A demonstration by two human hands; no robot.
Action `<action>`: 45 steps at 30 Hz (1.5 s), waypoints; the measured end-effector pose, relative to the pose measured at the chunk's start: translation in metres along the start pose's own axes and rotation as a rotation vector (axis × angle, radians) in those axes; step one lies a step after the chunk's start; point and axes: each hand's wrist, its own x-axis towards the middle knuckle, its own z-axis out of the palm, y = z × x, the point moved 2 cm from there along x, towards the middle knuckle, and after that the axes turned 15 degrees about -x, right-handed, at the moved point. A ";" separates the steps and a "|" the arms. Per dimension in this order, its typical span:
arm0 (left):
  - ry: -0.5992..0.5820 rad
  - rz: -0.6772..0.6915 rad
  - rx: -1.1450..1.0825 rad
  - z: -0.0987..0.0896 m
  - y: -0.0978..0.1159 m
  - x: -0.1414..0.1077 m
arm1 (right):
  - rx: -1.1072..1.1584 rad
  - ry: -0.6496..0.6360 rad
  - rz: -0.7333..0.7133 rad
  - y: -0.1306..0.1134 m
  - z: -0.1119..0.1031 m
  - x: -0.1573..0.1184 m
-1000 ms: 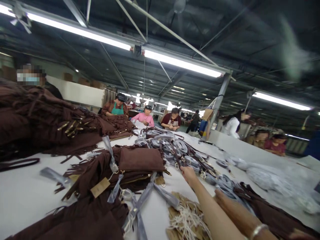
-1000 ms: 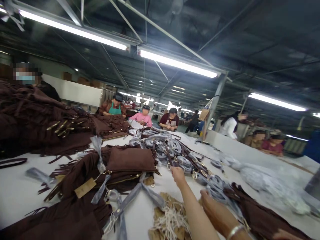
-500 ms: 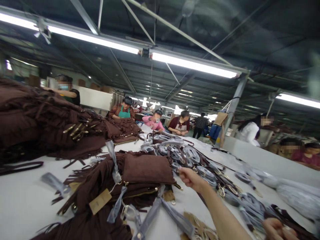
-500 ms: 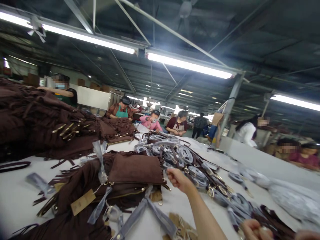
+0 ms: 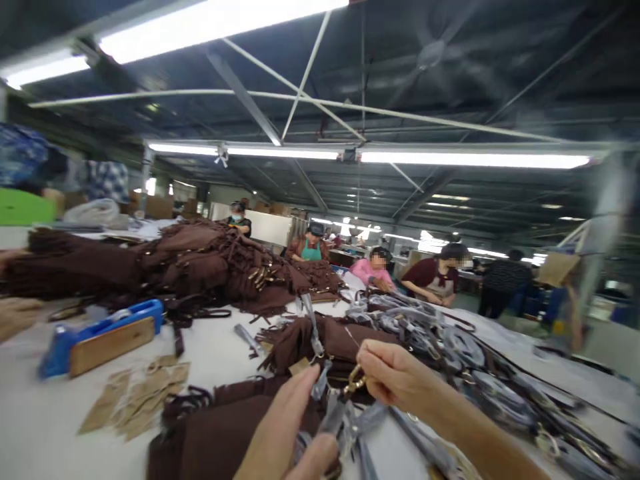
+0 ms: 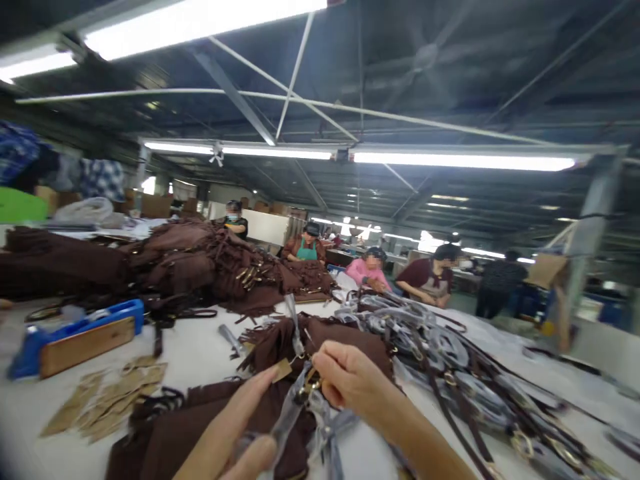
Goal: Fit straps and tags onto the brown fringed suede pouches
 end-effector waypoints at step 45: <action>0.136 -0.068 -0.268 0.035 -0.006 -0.002 | -0.587 0.544 -0.278 0.029 0.096 -0.057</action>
